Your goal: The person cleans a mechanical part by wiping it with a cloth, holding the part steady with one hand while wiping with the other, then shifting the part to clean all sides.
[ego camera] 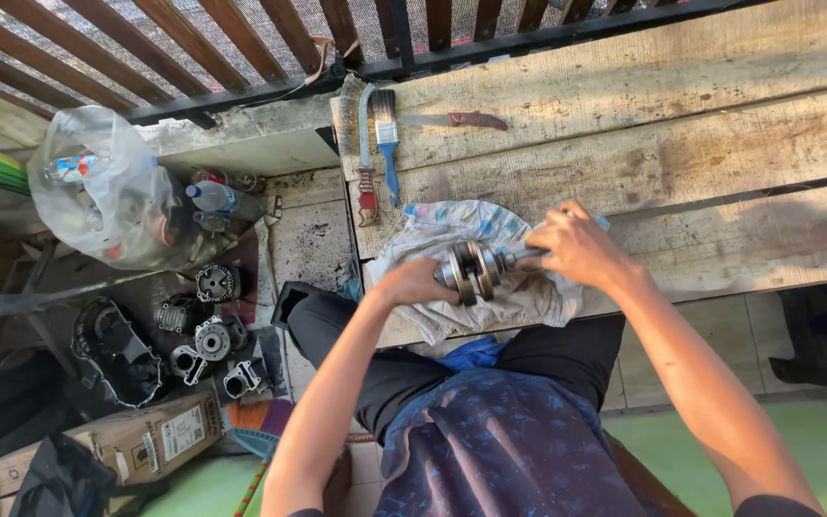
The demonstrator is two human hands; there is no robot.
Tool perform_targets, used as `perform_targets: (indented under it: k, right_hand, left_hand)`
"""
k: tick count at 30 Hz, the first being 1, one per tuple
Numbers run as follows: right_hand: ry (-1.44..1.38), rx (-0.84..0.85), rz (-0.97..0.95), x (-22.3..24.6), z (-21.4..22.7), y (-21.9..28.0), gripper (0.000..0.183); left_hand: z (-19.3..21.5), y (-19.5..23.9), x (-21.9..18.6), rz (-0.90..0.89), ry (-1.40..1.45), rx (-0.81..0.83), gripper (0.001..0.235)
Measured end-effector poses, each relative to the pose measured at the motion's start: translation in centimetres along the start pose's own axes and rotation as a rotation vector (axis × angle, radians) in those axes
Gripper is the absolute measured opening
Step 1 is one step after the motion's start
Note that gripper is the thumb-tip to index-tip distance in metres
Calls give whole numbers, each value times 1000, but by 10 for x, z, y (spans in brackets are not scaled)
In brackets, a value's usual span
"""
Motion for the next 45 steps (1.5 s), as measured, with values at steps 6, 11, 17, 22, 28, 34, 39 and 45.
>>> perform_targets:
  k: [6,11,17,22,28,34,39,45]
  right_hand:
    - [140,-111,-41,-40,23,-55,34]
    - [75,-150,-82,-56,-23,-58,37]
    - [-29,-50,-120,-37,-71,-24,44]
    - [-69,-25,-145,-34,-78,-16,43]
    - [-346,-59,-300,-58,-77,4,39]
    - [133,-274,-335,-69,-62,23,32]
    - [-92,-272,-603,-121,-72,48,40]
    - [-486,-669,-505,-38,15,54,11]
  left_hand:
    - [87,-28,-16,21,-68,-75,71]
    - [67,-50,34,-15,-21,-112,71]
    - [15,-30,62,95,52,-78,78]
    - [14,-18,51,97,-113,-117,75]
    - [14,18,27,101,-150,-280,89]
    - [27,63,-37,-77,-490,-725,97]
    - [29,48,-17,-43,-453,-732,105]
    - [44,30,-13,-112,-374,-550,96]
Point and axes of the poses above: each hand's wrist, its own y-axis away from the middle knuckle, its own z-axis out of the back of the hand, x = y × z, the point moved 10 cm from there along -y, towards the middle knuckle, and after that the axes turned 3 degrees about -z, right-handed, at the moved point
